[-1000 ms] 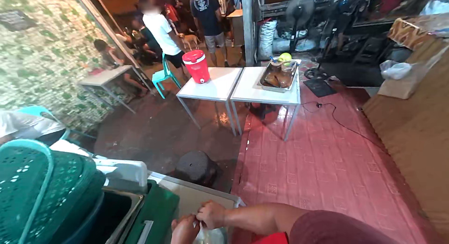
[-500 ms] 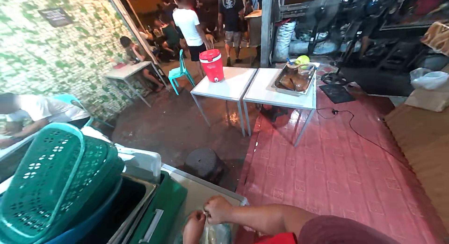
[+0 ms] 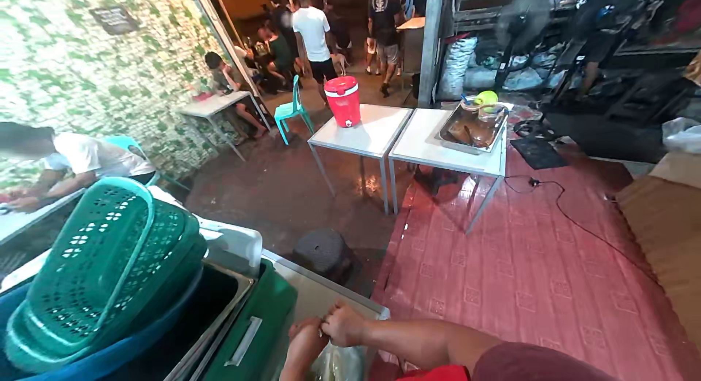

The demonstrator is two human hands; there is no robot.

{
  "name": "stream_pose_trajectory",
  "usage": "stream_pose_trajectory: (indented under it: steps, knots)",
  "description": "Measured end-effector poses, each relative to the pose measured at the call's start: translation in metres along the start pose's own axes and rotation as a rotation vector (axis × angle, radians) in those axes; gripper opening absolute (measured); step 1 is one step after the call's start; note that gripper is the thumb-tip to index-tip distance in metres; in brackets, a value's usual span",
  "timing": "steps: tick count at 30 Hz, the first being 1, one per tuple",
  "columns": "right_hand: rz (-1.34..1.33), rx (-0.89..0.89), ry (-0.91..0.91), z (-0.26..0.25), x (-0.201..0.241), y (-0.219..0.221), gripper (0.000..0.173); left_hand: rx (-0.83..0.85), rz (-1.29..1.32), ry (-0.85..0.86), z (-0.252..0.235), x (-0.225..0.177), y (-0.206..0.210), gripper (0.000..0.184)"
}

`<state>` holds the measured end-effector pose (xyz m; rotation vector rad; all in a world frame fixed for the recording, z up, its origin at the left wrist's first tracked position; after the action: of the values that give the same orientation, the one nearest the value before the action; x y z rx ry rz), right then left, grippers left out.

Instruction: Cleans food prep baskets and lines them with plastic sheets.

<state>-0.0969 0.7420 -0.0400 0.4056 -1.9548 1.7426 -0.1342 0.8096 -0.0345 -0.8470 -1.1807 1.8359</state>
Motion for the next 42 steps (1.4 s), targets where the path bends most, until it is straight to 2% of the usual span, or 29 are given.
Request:
stream_pose_trajectory:
  steps: [2, 5, 7, 9, 12, 17, 20, 23, 24, 27, 29, 31, 33, 37, 42]
  knots:
    - [-0.01, -0.008, 0.043, -0.001, -0.005, -0.003, 0.03, -0.043, 0.03, -0.054, -0.001, 0.004, -0.001, 0.039]
    - [-0.113, -0.111, 0.195, 0.004, -0.019, -0.013, 0.029, -0.139, 0.22, -0.238, 0.0, 0.022, 0.002, 0.033]
    - [-0.198, -0.073, 0.349, 0.007, -0.027, -0.014, 0.03, -0.149, 0.351, -0.362, 0.002, 0.029, 0.009, 0.033]
    - [-0.17, 0.029, 0.401, 0.007, -0.024, -0.011, 0.035, -0.116, 0.411, -0.416, 0.002, 0.027, 0.016, 0.033]
    - [-0.068, 0.075, 0.309, 0.002, -0.014, -0.007, 0.04, -0.055, 0.403, -0.386, -0.003, 0.023, 0.019, 0.036]
    - [-0.045, 0.054, 0.212, -0.001, -0.014, -0.006, 0.028, 0.06, 0.226, -0.268, 0.0, 0.017, 0.007, 0.04]
    - [-0.131, -0.12, 0.164, 0.006, -0.017, -0.011, 0.026, 0.0, 0.312, -0.377, 0.006, 0.026, 0.009, 0.041]
    - [-0.186, -0.175, 0.191, 0.012, -0.02, -0.012, 0.026, -0.112, 0.442, -0.467, 0.01, 0.038, 0.019, 0.036]
    - [-0.182, -0.163, 0.219, 0.012, -0.022, -0.009, 0.027, -0.121, 0.428, -0.44, 0.009, 0.037, 0.02, 0.034]
    - [-0.155, 0.026, 0.321, 0.008, -0.02, -0.002, 0.037, -0.101, 0.324, -0.27, 0.006, 0.023, 0.017, 0.035]
    - [-0.145, 0.108, 0.326, 0.002, -0.015, 0.005, 0.042, -0.11, 0.229, -0.175, 0.006, 0.012, 0.011, 0.039]
    - [-0.102, 0.151, 0.302, 0.0, -0.014, 0.011, 0.038, -0.078, 0.148, -0.105, 0.002, 0.006, 0.01, 0.042]
    - [-0.071, 0.166, 0.29, 0.001, -0.016, 0.016, 0.035, -0.025, 0.082, -0.054, -0.001, 0.003, 0.013, 0.036]
    - [-0.048, 0.18, 0.281, 0.003, -0.014, 0.017, 0.045, 0.044, 0.025, -0.043, -0.001, 0.005, 0.018, 0.029]
    - [-0.059, 0.116, 0.26, -0.002, -0.007, 0.012, 0.042, 0.076, 0.053, -0.119, -0.001, 0.007, 0.021, 0.036]
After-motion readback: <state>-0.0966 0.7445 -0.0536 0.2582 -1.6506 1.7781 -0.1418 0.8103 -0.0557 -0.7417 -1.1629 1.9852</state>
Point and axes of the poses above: each hand's wrist, its own z-axis away from the middle knuckle, its own y-axis out of the palm, x = y × z, the point moved 8 cm from there along -z, towards the middle knuckle, and after that the axes turned 11 degrees about -x, right-handed, at the moved point
